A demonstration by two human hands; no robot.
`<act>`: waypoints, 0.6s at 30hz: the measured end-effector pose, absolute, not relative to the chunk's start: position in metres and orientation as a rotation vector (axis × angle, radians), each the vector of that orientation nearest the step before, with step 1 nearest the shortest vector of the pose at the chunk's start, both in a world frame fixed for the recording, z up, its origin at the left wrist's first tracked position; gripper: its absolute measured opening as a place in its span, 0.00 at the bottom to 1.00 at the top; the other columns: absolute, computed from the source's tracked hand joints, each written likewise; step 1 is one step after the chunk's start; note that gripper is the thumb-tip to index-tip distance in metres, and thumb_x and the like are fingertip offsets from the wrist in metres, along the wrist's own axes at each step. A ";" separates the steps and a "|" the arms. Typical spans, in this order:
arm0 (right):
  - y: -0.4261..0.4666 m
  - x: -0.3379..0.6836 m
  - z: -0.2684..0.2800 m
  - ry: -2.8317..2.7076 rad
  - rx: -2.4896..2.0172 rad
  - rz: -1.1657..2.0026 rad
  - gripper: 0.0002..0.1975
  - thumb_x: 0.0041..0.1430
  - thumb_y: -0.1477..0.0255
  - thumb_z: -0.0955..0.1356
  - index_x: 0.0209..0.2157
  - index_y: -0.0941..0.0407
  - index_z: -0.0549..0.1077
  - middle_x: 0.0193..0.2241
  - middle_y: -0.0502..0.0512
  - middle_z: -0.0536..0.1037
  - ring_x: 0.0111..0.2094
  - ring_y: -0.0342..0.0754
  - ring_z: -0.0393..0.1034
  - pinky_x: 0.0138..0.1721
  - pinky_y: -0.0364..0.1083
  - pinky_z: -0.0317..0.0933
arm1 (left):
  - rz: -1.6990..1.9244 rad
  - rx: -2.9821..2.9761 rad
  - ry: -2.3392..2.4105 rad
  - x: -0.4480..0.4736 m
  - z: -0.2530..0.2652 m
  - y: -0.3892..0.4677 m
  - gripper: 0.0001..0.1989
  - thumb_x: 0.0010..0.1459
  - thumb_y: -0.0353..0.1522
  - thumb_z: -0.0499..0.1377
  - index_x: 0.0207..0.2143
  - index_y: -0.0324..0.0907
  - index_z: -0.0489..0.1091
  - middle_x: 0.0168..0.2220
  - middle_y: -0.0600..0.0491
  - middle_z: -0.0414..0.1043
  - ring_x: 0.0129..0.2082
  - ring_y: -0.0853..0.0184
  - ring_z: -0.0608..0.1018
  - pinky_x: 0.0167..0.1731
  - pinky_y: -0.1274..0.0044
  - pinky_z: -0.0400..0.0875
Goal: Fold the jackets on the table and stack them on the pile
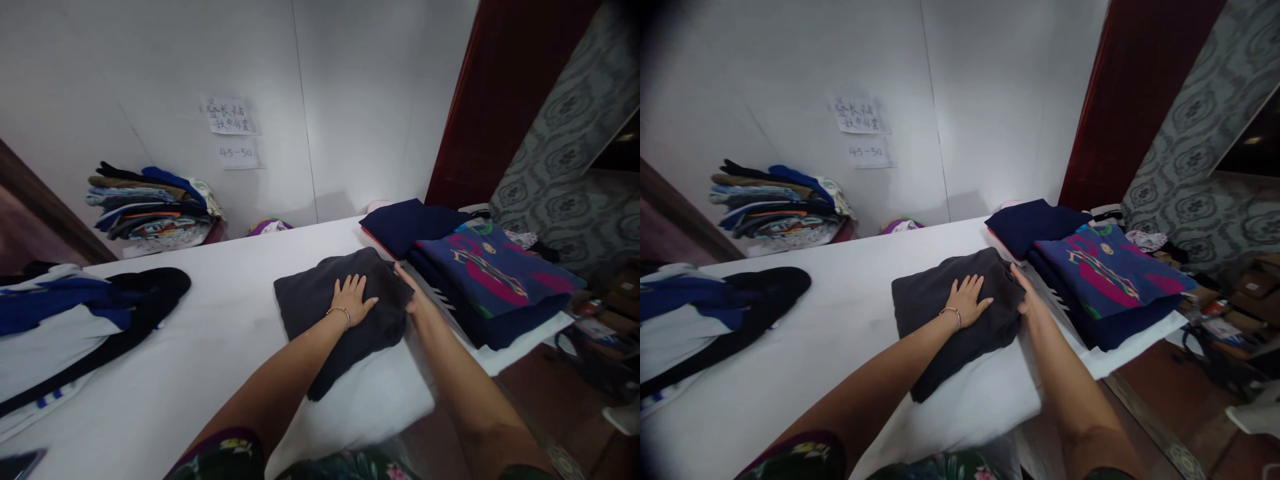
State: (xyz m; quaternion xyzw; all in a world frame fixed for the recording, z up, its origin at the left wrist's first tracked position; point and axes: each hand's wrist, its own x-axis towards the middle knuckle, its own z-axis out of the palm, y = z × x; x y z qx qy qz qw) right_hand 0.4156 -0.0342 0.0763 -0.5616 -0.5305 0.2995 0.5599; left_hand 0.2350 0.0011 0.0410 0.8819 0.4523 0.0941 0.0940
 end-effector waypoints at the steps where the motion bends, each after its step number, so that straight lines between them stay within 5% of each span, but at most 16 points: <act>1: -0.032 0.421 0.075 -1.242 -1.336 0.775 0.25 0.66 0.59 0.55 0.45 0.62 0.72 0.44 0.62 0.75 0.44 0.54 0.72 0.43 0.54 0.66 | 0.272 2.610 1.353 0.235 0.040 0.001 0.39 0.58 0.54 0.36 0.65 0.41 0.46 0.66 0.46 0.46 0.66 0.55 0.47 0.62 0.55 0.38; 4: -0.039 0.433 0.080 -1.146 -1.423 0.833 0.27 0.61 0.53 0.58 0.51 0.57 0.70 0.48 0.64 0.74 0.47 0.56 0.71 0.46 0.57 0.65 | 0.280 2.592 1.390 0.239 0.038 0.001 0.39 0.58 0.54 0.37 0.65 0.41 0.48 0.66 0.45 0.47 0.66 0.55 0.47 0.62 0.56 0.36; 9: -0.063 0.405 0.096 -1.558 -1.446 0.200 0.31 0.57 0.58 0.64 0.60 0.55 0.59 0.62 0.59 0.58 0.63 0.52 0.50 0.62 0.56 0.46 | 0.286 2.515 1.391 0.246 0.046 0.001 0.38 0.58 0.53 0.40 0.64 0.41 0.50 0.65 0.45 0.49 0.65 0.55 0.48 0.62 0.56 0.37; 16: -0.046 0.378 0.043 -1.970 -1.952 0.113 0.30 0.62 0.58 0.59 0.61 0.57 0.58 0.64 0.61 0.50 0.65 0.58 0.41 0.60 0.65 0.38 | 0.411 2.365 1.709 0.174 0.086 0.046 0.26 0.61 0.47 0.41 0.56 0.48 0.62 0.64 0.52 0.54 0.63 0.60 0.55 0.60 0.61 0.44; 18: -0.043 0.381 0.032 -1.982 -2.024 0.101 0.30 0.63 0.57 0.58 0.62 0.57 0.56 0.65 0.60 0.49 0.65 0.56 0.40 0.60 0.63 0.38 | 0.333 2.239 1.858 0.144 0.086 0.062 0.27 0.61 0.46 0.42 0.54 0.43 0.65 0.59 0.45 0.63 0.59 0.55 0.63 0.57 0.59 0.52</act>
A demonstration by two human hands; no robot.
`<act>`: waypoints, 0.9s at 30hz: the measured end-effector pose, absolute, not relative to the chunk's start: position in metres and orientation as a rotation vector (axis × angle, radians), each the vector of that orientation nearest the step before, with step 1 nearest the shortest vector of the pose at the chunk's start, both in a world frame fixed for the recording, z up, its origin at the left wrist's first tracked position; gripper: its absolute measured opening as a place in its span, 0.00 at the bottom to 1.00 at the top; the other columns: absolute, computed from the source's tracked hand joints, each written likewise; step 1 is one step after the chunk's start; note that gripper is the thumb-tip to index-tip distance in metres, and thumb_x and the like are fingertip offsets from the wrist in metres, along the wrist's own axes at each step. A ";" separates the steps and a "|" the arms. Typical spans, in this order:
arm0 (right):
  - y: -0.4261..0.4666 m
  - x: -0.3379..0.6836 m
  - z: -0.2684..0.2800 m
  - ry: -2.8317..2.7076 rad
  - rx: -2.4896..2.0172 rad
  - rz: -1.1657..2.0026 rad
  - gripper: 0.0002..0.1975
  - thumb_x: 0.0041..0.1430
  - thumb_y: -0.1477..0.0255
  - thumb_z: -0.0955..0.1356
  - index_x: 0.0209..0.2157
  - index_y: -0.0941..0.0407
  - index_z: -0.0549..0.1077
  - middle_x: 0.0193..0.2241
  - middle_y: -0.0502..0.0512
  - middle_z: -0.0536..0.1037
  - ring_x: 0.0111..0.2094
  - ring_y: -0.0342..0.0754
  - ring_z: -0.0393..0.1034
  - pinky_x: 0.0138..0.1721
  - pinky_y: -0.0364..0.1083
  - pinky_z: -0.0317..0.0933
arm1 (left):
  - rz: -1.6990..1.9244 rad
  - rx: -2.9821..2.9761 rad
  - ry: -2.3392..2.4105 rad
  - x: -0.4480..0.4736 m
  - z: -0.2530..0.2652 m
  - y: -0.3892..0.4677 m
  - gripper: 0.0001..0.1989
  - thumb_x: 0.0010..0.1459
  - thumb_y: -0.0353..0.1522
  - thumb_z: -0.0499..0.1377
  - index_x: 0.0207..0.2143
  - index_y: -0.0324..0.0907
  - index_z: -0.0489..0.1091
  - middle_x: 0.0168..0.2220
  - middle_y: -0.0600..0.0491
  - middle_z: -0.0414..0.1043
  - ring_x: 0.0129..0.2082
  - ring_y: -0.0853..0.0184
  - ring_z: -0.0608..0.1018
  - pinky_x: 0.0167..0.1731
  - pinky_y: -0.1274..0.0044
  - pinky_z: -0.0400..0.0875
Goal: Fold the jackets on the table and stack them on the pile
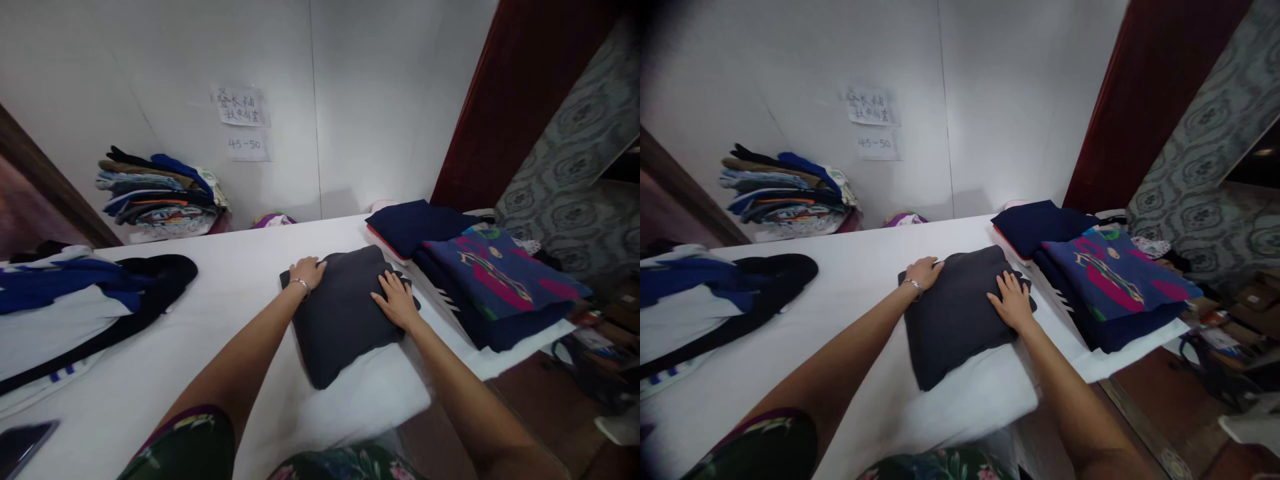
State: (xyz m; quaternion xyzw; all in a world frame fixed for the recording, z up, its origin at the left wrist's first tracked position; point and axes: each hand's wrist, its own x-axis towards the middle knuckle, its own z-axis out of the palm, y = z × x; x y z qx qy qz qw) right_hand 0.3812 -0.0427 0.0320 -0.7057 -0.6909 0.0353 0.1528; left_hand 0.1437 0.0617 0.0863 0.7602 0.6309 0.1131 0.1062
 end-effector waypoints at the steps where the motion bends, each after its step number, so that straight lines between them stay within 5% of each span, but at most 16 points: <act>1: -0.043 0.382 0.031 -1.987 -2.039 0.090 0.30 0.63 0.57 0.57 0.62 0.57 0.56 0.65 0.59 0.48 0.65 0.56 0.39 0.61 0.63 0.37 | 0.289 2.187 1.899 0.131 0.084 0.068 0.27 0.61 0.46 0.42 0.52 0.42 0.67 0.56 0.43 0.67 0.56 0.53 0.67 0.55 0.59 0.55; 10: -0.002 0.362 0.072 -2.106 -1.914 -0.005 0.30 0.63 0.54 0.55 0.62 0.54 0.55 0.65 0.61 0.48 0.66 0.57 0.35 0.61 0.62 0.35 | 0.258 1.934 2.051 0.104 0.068 0.091 0.32 0.53 0.56 0.45 0.41 0.42 0.73 0.47 0.42 0.74 0.48 0.48 0.73 0.44 0.63 0.65; 19: 0.072 0.369 0.046 -2.164 -2.064 0.477 0.35 0.61 0.49 0.54 0.64 0.54 0.51 0.66 0.56 0.44 0.66 0.54 0.33 0.61 0.63 0.36 | 0.393 1.783 2.106 0.097 0.039 0.091 0.28 0.57 0.51 0.45 0.42 0.40 0.72 0.46 0.42 0.75 0.46 0.55 0.76 0.40 0.71 0.67; 27: 0.072 0.372 0.041 -2.146 -2.056 0.469 0.35 0.60 0.49 0.55 0.64 0.53 0.51 0.66 0.54 0.44 0.66 0.53 0.32 0.61 0.62 0.35 | 0.379 1.788 2.077 0.094 0.034 0.094 0.27 0.57 0.51 0.45 0.40 0.42 0.73 0.45 0.44 0.76 0.45 0.56 0.76 0.38 0.72 0.68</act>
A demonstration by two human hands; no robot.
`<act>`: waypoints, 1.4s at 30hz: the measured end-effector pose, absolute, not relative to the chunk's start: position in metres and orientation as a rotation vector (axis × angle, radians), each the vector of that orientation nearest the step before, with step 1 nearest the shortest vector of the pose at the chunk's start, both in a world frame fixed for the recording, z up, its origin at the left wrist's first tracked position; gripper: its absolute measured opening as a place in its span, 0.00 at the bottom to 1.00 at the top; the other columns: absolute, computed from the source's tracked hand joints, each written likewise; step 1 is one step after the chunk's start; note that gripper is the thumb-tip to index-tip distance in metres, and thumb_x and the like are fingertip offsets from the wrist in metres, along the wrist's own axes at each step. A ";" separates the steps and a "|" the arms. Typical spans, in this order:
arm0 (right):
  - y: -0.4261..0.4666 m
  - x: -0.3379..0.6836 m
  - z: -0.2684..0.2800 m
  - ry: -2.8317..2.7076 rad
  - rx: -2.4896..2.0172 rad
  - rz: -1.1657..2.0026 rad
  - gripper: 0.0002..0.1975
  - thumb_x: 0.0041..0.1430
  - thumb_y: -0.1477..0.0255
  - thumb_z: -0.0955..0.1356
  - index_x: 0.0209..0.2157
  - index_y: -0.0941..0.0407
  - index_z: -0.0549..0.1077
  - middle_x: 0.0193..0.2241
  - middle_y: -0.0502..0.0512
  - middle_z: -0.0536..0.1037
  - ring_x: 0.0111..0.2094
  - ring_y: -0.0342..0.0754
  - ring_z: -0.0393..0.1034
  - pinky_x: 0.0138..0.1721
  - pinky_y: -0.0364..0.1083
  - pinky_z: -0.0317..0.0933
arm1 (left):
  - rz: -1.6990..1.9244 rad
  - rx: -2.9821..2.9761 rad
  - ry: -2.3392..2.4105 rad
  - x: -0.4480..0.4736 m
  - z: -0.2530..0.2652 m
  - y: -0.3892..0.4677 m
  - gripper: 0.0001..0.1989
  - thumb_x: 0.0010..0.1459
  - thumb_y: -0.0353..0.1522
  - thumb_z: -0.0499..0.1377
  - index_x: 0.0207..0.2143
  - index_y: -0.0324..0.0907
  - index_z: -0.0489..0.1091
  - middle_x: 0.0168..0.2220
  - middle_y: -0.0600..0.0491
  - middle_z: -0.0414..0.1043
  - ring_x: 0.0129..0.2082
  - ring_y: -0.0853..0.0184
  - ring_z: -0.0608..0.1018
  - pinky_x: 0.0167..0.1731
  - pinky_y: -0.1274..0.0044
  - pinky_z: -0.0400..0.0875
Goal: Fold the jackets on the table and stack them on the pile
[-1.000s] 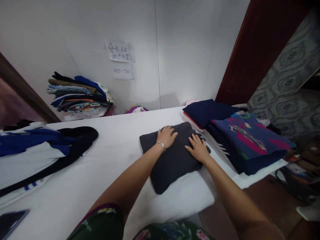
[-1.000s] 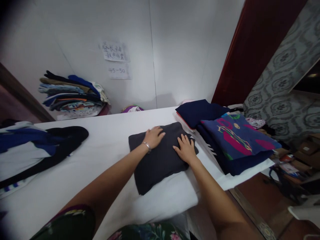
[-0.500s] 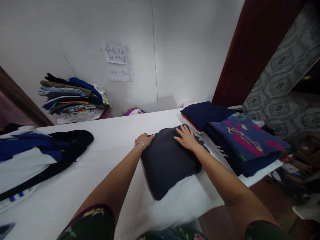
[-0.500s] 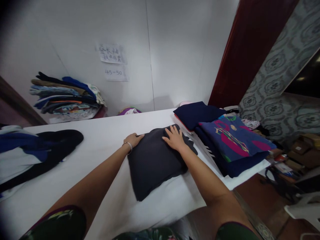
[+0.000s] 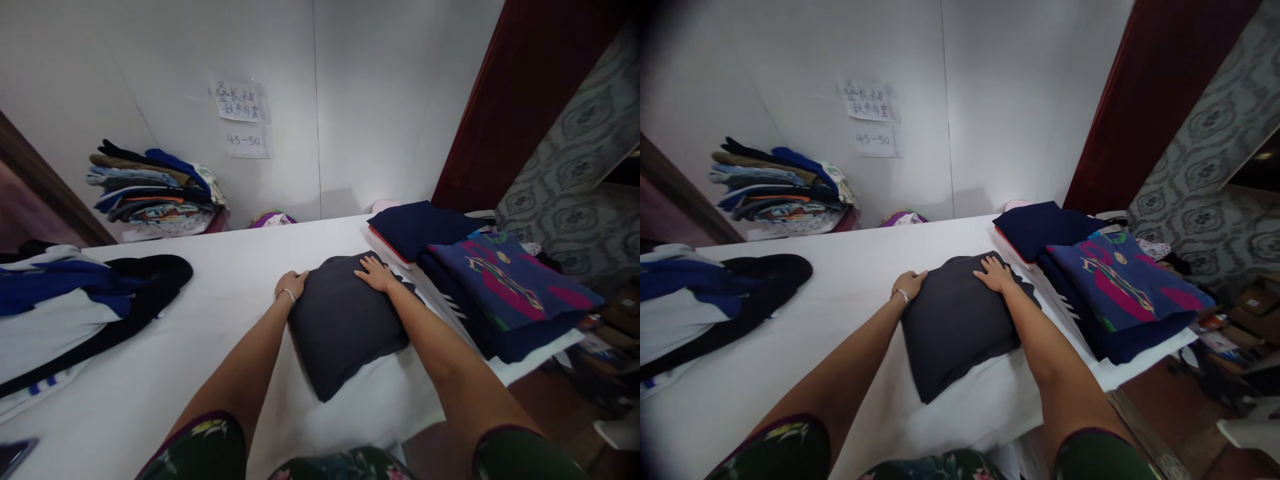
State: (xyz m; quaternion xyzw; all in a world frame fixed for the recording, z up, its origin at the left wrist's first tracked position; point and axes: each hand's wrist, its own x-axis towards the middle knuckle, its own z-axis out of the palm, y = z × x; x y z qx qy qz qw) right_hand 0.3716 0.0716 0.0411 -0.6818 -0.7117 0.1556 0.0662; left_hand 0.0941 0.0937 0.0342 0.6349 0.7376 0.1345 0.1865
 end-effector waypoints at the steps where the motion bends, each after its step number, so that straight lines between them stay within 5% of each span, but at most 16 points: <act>1: 0.071 0.371 0.041 -2.142 -2.052 0.466 0.35 0.60 0.50 0.55 0.64 0.53 0.51 0.66 0.54 0.44 0.66 0.53 0.33 0.61 0.62 0.36 | 0.361 1.798 2.067 0.094 0.036 0.095 0.26 0.57 0.50 0.46 0.39 0.41 0.73 0.44 0.43 0.76 0.44 0.56 0.76 0.38 0.72 0.68; 6: 0.063 0.368 0.037 -2.028 -1.990 0.310 0.31 0.62 0.54 0.56 0.61 0.55 0.58 0.64 0.56 0.52 0.66 0.52 0.39 0.62 0.59 0.37 | 0.283 1.903 2.002 0.103 0.051 0.109 0.19 0.56 0.45 0.51 0.39 0.43 0.74 0.45 0.45 0.75 0.47 0.55 0.75 0.42 0.69 0.67; 11: 0.056 0.371 0.031 -1.768 -1.938 0.125 0.29 0.63 0.60 0.58 0.62 0.57 0.57 0.64 0.60 0.53 0.65 0.55 0.42 0.61 0.58 0.40 | 0.241 2.070 1.816 0.140 0.059 0.135 0.23 0.58 0.47 0.47 0.45 0.44 0.72 0.51 0.48 0.72 0.50 0.59 0.73 0.46 0.73 0.66; 19: 0.058 0.379 0.027 -1.561 -1.875 0.270 0.31 0.59 0.63 0.60 0.62 0.59 0.56 0.61 0.59 0.59 0.60 0.54 0.56 0.58 0.51 0.53 | 0.158 2.209 1.677 0.180 0.054 0.143 0.34 0.51 0.56 0.48 0.48 0.41 0.71 0.53 0.42 0.70 0.52 0.54 0.72 0.47 0.70 0.66; 25: 0.056 0.382 0.026 -1.473 -1.834 0.327 0.31 0.58 0.63 0.60 0.63 0.56 0.55 0.59 0.56 0.64 0.54 0.55 0.63 0.54 0.51 0.59 | 0.212 2.306 1.597 0.180 0.055 0.134 0.29 0.53 0.53 0.51 0.46 0.41 0.70 0.49 0.44 0.72 0.49 0.55 0.73 0.45 0.71 0.66; 30: 0.056 0.382 0.024 -1.455 -1.819 0.319 0.31 0.59 0.63 0.59 0.63 0.57 0.55 0.60 0.55 0.63 0.56 0.53 0.61 0.55 0.50 0.56 | 0.184 2.241 1.585 0.181 0.055 0.141 0.27 0.57 0.52 0.47 0.42 0.41 0.71 0.46 0.47 0.75 0.45 0.60 0.76 0.41 0.75 0.68; 38: 0.056 0.381 0.027 -1.479 -1.868 0.318 0.31 0.59 0.64 0.59 0.63 0.56 0.54 0.60 0.54 0.62 0.56 0.53 0.61 0.55 0.51 0.57 | 0.118 2.181 1.687 0.200 0.058 0.154 0.35 0.50 0.56 0.51 0.46 0.37 0.70 0.48 0.39 0.73 0.47 0.53 0.75 0.40 0.70 0.68; 42: 0.056 0.382 0.025 -1.440 -1.815 0.302 0.30 0.59 0.64 0.58 0.62 0.59 0.56 0.60 0.56 0.63 0.57 0.53 0.59 0.56 0.50 0.55 | 0.174 2.248 1.676 0.207 0.063 0.147 0.30 0.53 0.53 0.51 0.46 0.39 0.69 0.49 0.41 0.72 0.49 0.54 0.74 0.44 0.70 0.67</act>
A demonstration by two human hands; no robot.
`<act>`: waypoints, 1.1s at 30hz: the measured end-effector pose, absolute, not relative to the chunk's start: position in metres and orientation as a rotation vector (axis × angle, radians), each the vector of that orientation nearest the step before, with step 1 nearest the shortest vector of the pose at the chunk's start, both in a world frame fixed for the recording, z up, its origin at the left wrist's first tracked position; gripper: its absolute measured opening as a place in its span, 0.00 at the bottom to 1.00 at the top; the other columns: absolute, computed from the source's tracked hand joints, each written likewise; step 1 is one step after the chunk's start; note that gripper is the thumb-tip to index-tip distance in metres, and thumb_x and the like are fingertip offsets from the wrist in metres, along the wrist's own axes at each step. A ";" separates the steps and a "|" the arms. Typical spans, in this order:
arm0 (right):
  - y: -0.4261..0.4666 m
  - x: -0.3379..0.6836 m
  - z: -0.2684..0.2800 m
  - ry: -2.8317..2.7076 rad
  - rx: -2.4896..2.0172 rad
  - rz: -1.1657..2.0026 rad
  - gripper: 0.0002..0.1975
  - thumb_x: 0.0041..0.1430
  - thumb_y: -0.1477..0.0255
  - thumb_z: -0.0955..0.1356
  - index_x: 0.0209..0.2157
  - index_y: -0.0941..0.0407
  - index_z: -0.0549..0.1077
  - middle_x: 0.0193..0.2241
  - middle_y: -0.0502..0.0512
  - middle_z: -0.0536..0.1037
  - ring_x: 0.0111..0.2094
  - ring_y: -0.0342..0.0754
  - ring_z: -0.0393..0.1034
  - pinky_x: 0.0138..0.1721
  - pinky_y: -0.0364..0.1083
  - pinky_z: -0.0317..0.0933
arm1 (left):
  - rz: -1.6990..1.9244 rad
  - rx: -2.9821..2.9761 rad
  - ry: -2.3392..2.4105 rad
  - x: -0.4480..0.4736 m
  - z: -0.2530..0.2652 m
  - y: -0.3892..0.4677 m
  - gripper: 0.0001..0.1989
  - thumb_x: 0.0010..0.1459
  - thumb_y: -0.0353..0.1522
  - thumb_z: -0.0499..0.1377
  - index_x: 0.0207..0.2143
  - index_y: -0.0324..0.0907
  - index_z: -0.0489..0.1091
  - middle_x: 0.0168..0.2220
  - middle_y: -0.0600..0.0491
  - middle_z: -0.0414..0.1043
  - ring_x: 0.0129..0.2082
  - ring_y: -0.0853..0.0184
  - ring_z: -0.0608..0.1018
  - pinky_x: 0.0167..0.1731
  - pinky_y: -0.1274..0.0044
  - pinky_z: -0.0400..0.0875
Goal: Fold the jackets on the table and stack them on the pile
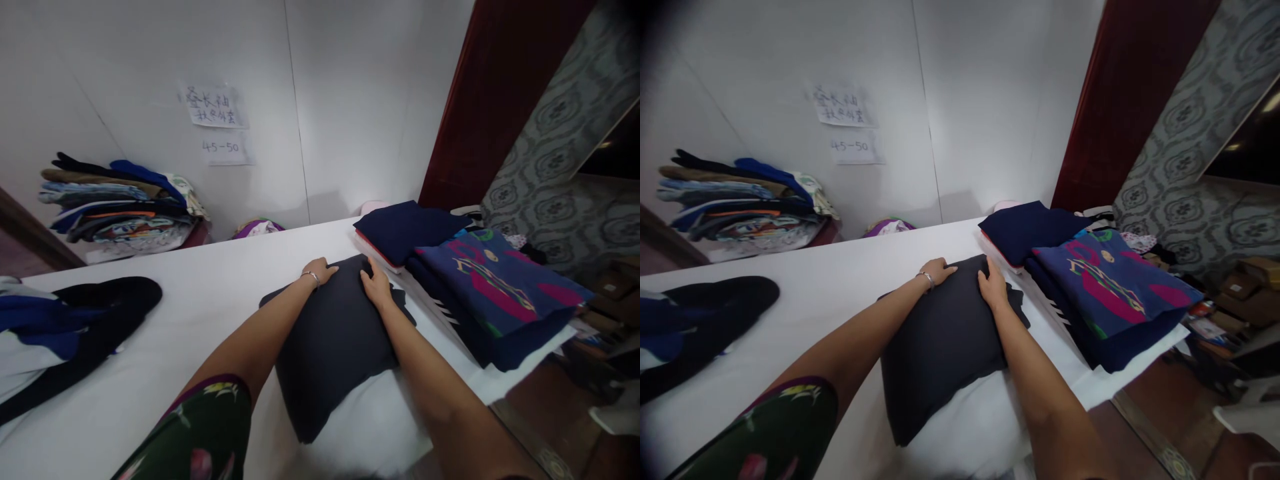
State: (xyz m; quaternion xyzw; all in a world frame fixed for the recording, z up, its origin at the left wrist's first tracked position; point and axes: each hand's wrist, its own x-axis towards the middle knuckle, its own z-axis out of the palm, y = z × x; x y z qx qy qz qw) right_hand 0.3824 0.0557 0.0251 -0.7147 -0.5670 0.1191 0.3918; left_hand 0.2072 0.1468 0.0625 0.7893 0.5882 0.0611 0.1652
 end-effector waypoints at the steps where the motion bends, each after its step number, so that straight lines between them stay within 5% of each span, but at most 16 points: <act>1: 0.056 0.383 0.025 -1.429 -1.799 0.283 0.30 0.60 0.64 0.58 0.62 0.60 0.56 0.60 0.57 0.62 0.58 0.52 0.58 0.57 0.49 0.54 | 0.178 2.261 1.665 0.208 0.063 0.146 0.28 0.55 0.51 0.49 0.45 0.40 0.70 0.49 0.41 0.72 0.49 0.54 0.73 0.44 0.70 0.66; 7: 0.057 0.382 0.024 -1.544 -1.848 0.178 0.28 0.60 0.65 0.58 0.61 0.59 0.57 0.60 0.57 0.62 0.60 0.49 0.54 0.60 0.48 0.48 | 0.050 2.218 1.643 0.210 0.054 0.155 0.26 0.60 0.47 0.45 0.37 0.38 0.75 0.44 0.41 0.76 0.47 0.57 0.76 0.44 0.74 0.67; 15: 0.058 0.380 0.030 -1.657 -2.006 0.236 0.23 0.62 0.66 0.57 0.54 0.58 0.68 0.60 0.55 0.63 0.60 0.47 0.55 0.60 0.44 0.47 | 0.065 2.201 1.761 0.210 0.055 0.153 0.24 0.61 0.45 0.45 0.42 0.39 0.73 0.47 0.41 0.74 0.47 0.57 0.75 0.44 0.72 0.67; 19: 0.058 0.380 0.031 -1.650 -2.019 0.252 0.23 0.62 0.66 0.57 0.55 0.58 0.68 0.60 0.54 0.63 0.60 0.48 0.55 0.60 0.45 0.47 | 0.255 2.333 1.777 0.205 0.071 0.130 0.22 0.62 0.42 0.45 0.50 0.43 0.68 0.55 0.43 0.66 0.56 0.57 0.66 0.54 0.67 0.58; 23: 0.058 0.380 0.030 -1.646 -2.013 0.273 0.23 0.62 0.66 0.57 0.55 0.57 0.68 0.60 0.55 0.62 0.60 0.48 0.55 0.61 0.46 0.46 | 0.293 2.506 1.566 0.192 0.061 0.105 0.29 0.60 0.48 0.44 0.60 0.48 0.55 0.66 0.51 0.48 0.65 0.59 0.50 0.62 0.64 0.40; 29: 0.063 0.378 0.034 -1.628 -1.955 0.375 0.21 0.59 0.68 0.61 0.53 0.56 0.70 0.60 0.55 0.62 0.61 0.50 0.54 0.61 0.48 0.46 | 0.000 2.407 1.485 0.182 0.026 0.102 0.37 0.57 0.55 0.40 0.64 0.47 0.48 0.67 0.48 0.42 0.65 0.57 0.49 0.61 0.59 0.44; 33: 0.057 0.396 0.047 -1.567 -1.856 0.506 0.19 0.58 0.66 0.63 0.50 0.54 0.73 0.54 0.54 0.70 0.54 0.49 0.64 0.55 0.47 0.55 | -0.009 2.419 1.480 0.183 0.024 0.107 0.39 0.56 0.56 0.39 0.65 0.46 0.46 0.68 0.50 0.39 0.66 0.57 0.47 0.61 0.59 0.42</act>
